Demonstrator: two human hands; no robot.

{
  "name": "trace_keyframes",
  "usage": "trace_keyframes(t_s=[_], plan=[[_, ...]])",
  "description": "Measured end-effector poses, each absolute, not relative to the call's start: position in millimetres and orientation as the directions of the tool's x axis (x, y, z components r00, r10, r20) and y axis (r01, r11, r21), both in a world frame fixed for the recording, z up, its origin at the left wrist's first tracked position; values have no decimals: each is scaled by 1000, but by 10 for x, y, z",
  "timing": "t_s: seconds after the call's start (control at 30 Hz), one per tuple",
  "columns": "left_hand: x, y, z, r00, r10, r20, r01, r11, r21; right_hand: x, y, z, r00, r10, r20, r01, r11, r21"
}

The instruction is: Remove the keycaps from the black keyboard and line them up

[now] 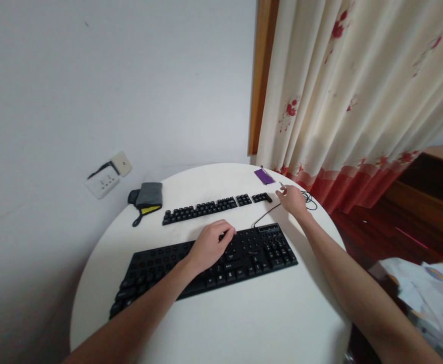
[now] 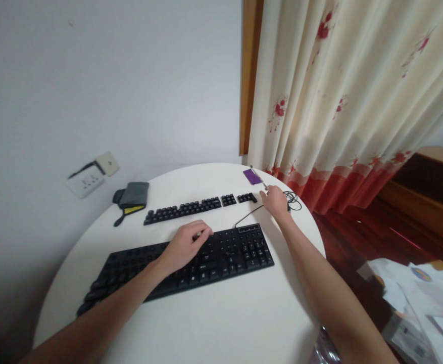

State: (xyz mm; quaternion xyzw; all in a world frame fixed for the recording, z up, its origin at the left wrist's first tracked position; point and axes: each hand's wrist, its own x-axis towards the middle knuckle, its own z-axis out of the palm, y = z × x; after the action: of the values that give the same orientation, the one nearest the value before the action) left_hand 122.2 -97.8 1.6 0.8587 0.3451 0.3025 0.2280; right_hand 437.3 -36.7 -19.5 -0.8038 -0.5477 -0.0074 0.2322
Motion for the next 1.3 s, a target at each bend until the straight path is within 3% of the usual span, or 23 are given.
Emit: trace_keyframes(t_s=[0.17, 0.37, 0.5, 0.77, 0.93, 1.0, 1.3], plan=[[956, -878, 358, 545, 758, 358, 535, -643, 547, 4483, -363, -196, 427, 732, 531, 854, -132, -504], [201, -745, 646, 386, 875, 292, 701, -484, 524, 4429, -346, -213, 408, 669, 621, 794, 76, -604], [-349, -886, 450, 231, 944, 235, 797, -322, 512, 4356, -383, -201, 383, 664, 642, 742, 193, -642], [-778, -1574, -156, -25, 991, 130, 716, -73, 694, 4177, -445, -179, 385, 659, 646, 667, 285, -689], [-785, -1784, -318, -97, 959, 268, 629, -150, 763, 4064, -505, -186, 373, 642, 670, 665, 319, -675], [-769, -1822, -336, -72, 964, 257, 608, -162, 777, 4034, -522, -191, 358, 649, 671, 671, 321, -668], [-392, -1982, -440, 19, 944, 330, 685, -253, 683, 3902, -543, -143, 276, 688, 671, 687, 347, -639]])
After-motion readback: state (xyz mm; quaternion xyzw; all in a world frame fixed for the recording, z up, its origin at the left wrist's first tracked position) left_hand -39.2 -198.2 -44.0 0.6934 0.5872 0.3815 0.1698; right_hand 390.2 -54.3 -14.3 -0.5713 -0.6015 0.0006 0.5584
